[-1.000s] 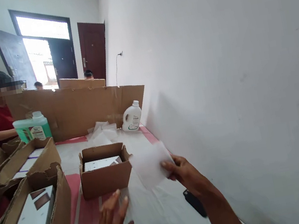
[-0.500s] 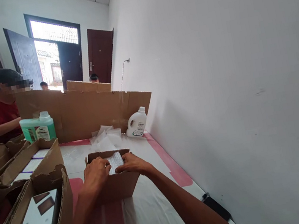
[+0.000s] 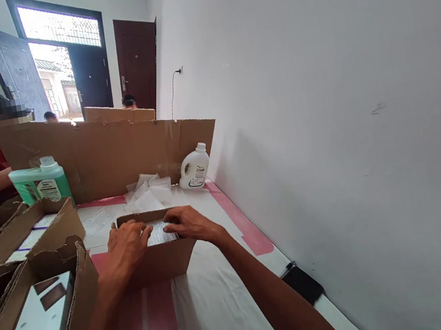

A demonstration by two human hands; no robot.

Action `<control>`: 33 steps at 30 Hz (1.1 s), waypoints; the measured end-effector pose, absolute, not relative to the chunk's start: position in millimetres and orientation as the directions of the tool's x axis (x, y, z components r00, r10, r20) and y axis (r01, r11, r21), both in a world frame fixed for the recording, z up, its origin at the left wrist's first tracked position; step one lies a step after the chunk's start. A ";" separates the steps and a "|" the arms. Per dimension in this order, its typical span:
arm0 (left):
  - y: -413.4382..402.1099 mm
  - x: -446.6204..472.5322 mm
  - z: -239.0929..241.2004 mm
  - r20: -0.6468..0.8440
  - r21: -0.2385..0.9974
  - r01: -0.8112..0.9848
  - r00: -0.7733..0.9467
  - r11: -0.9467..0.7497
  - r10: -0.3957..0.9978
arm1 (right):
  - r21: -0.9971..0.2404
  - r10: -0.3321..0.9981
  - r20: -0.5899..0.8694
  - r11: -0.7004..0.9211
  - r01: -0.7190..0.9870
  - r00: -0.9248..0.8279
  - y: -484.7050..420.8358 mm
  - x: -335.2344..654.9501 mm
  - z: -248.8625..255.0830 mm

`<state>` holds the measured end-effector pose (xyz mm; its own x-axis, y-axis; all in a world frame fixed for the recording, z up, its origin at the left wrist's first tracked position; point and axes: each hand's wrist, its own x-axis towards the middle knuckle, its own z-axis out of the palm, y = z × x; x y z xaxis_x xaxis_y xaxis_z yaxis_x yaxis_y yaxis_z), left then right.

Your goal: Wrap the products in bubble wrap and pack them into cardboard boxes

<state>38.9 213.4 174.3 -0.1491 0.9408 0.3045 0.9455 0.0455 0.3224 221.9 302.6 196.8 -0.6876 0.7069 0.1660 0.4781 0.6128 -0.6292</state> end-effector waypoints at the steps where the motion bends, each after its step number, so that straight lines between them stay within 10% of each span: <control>1: 205.3 41.2 172.6 0.365 0.341 0.938 -0.185 0.054 0.913 | -0.661 0.738 0.245 0.601 0.449 -0.628 298.0 234.1 197.9; 5: 166.9 54.2 136.1 0.630 0.599 0.800 -0.488 0.021 0.605 | -0.849 0.908 0.402 0.418 0.325 -0.118 272.4 281.3 167.2; 10: 153.2 54.7 65.9 0.195 0.940 0.332 -0.703 0.074 0.684 | -0.965 0.975 0.180 0.200 0.171 -0.129 243.6 266.2 72.3; 25: 174.7 63.0 97.2 0.106 0.923 0.358 -0.591 0.143 0.800 | -0.897 0.952 0.304 0.297 0.328 -0.033 201.4 260.0 67.7; 33: 300.1 167.9 98.1 0.167 0.949 0.293 -0.163 -0.114 0.972 | -0.806 0.858 0.419 0.201 0.556 0.298 256.9 365.0 51.9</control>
